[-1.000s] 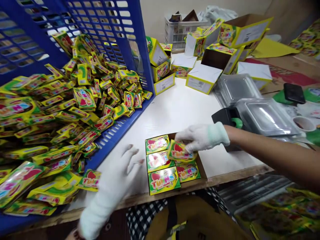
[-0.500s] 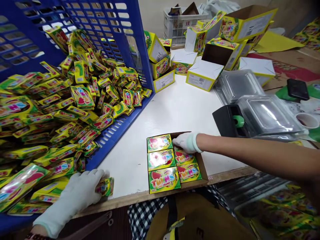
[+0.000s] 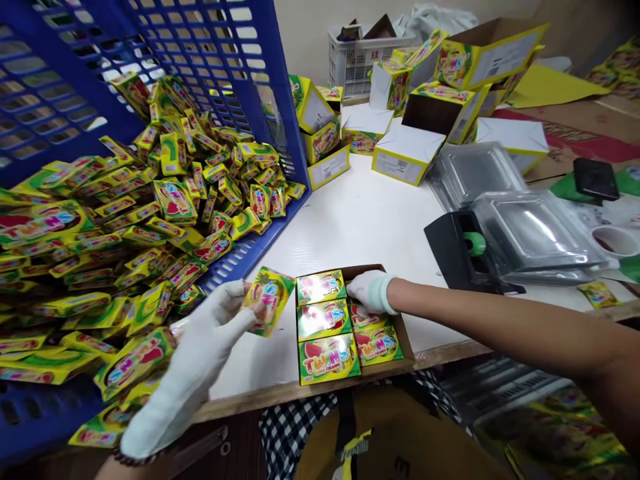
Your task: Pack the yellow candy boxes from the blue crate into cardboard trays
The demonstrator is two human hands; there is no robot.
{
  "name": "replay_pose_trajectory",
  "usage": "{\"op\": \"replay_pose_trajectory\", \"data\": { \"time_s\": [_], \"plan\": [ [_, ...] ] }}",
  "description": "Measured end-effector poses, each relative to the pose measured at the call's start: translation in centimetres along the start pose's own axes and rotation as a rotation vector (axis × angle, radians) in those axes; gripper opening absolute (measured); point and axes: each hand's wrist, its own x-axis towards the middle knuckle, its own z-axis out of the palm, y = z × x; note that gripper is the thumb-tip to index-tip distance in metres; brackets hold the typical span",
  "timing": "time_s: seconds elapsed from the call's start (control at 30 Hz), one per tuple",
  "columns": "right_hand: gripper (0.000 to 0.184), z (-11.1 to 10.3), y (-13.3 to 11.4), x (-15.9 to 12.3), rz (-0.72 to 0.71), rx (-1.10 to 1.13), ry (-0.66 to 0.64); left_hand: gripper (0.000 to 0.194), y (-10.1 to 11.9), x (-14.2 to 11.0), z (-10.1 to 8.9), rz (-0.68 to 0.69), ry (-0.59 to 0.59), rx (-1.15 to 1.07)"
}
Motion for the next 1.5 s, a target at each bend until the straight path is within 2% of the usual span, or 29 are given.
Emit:
{"op": "replay_pose_trajectory", "data": {
  "time_s": [0.1,0.23,0.33,0.4,0.43,0.5,0.6,0.67,0.73,0.8,0.9,1.0,1.17,1.4,1.5],
  "plan": [
    [0.047,0.5,0.1,-0.3,0.037,0.065,0.068,0.046,0.5,-0.4,3.5,-0.146,-0.191,-0.381],
    [0.028,-0.3,0.6,-3.0,0.038,0.319,0.295,0.041,1.0,-0.4,6.7,-0.155,-0.261,-0.558],
    [0.034,-2.2,1.2,-6.1,-0.016,0.446,0.627,0.036,1.9,-0.1,7.7,-0.019,-0.271,-0.397],
    [0.045,-3.7,1.6,-7.9,-0.126,0.317,0.775,0.031,2.7,0.1,8.0,0.177,-0.233,-0.133],
    [0.047,-4.3,1.7,-8.6,-0.189,0.228,0.792,0.029,3.2,0.2,8.1,0.284,-0.194,0.016],
    [0.047,-5.2,1.8,-9.5,-0.264,0.09,0.764,0.027,3.9,0.5,8.4,0.463,-0.131,0.256],
    [0.04,-5.7,1.3,-9.9,-0.237,0.0,0.711,0.026,4.4,0.6,9.3,0.614,-0.182,0.405],
    [0.029,-5.5,1.0,-9.7,-0.174,-0.013,0.624,0.026,4.1,0.7,9.8,0.643,-0.201,0.437],
    [0.021,-5.0,1.2,-9.2,-0.068,0.006,0.517,0.031,3.5,0.8,10.1,0.652,-0.139,0.473],
    [0.021,-4.3,1.8,-8.4,0.05,0.036,0.426,0.043,2.7,0.9,10.2,0.718,-0.122,0.555],
    [0.025,-3.4,2.7,-6.9,0.182,0.05,0.33,0.053,1.4,1.0,10.1,0.831,-0.25,0.833],
    [0.027,-3.1,2.3,-5.4,0.217,0.058,0.298,0.05,0.3,1.0,10.1,0.802,-0.324,1.043],
    [0.03,-3.3,0.7,-4.5,0.234,0.065,0.283,0.05,-0.6,1.0,10.0,0.767,-0.336,1.031],
    [0.027,-1.9,2.8,-4.3,0.215,0.157,0.305,0.041,-1.3,1.1,9.6,0.758,-0.306,0.9],
    [0.028,-1.3,2.1,-4.2,0.248,0.18,0.297,0.042,-1.6,1.2,9.6,0.755,-0.307,0.886]
  ]
}}
